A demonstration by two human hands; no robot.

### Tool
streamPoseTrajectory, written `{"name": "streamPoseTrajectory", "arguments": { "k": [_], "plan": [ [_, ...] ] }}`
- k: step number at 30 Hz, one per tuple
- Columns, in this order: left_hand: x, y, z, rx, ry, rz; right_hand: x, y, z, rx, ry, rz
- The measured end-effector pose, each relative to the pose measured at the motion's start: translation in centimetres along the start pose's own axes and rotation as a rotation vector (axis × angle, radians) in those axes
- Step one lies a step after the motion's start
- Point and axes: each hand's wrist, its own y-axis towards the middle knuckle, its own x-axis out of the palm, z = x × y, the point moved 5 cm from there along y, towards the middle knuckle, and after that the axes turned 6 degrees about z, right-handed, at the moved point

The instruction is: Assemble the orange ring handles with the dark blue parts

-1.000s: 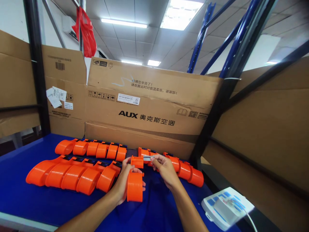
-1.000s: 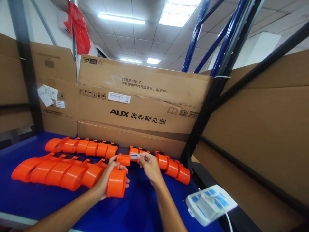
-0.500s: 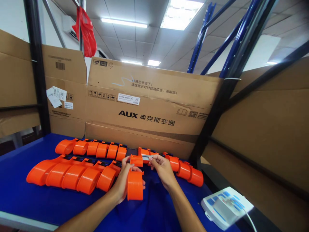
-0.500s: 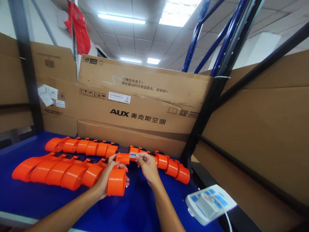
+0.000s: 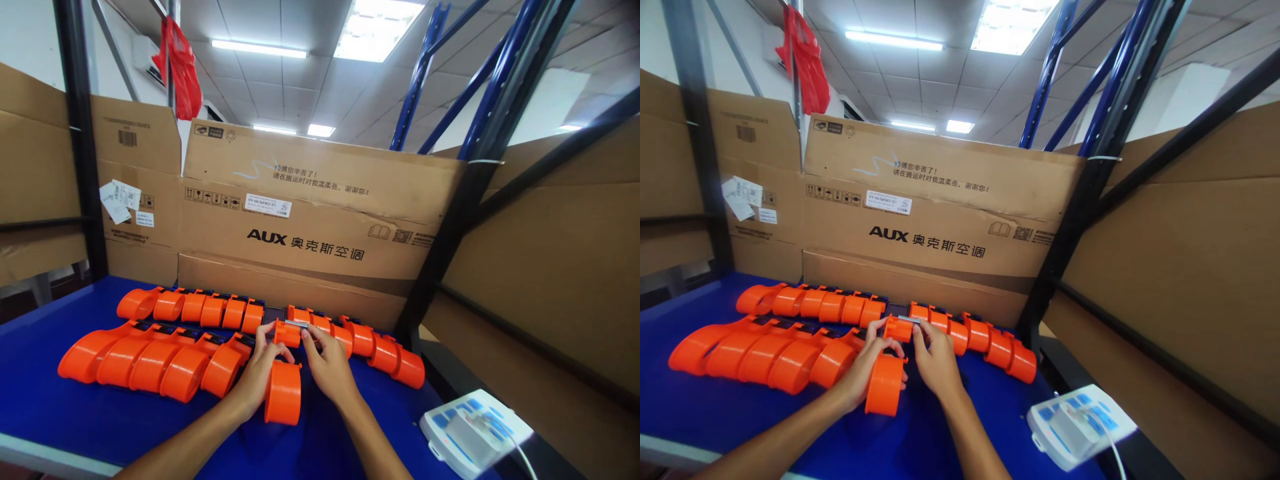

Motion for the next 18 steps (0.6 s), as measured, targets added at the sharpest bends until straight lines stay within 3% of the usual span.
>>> {"name": "streamPoseTrajectory", "arguments": {
  "k": [4,9,12,15,18],
  "plan": [
    [-0.1,0.2,0.0,0.034,0.051,-0.013,0.0,-0.4,-1.0,-0.081,0.004,-0.057],
    [0.2,0.2,0.5,0.035,0.025,-0.002,0.4,-0.4,-0.9,-0.052,0.066,-0.131],
    [0.4,-0.1,0.3,-0.058,-0.082,-0.019,0.4,-0.2,0.0,0.012,0.121,-0.100],
    [0.4,-0.4,0.1,-0.065,-0.112,-0.009,0.3,-0.2,0.7,0.038,0.115,-0.072],
    [0.6,-0.6,-0.3,-0.005,-0.082,-0.029,0.5,-0.3,0.2,-0.030,0.084,-0.185]
  ]
}}
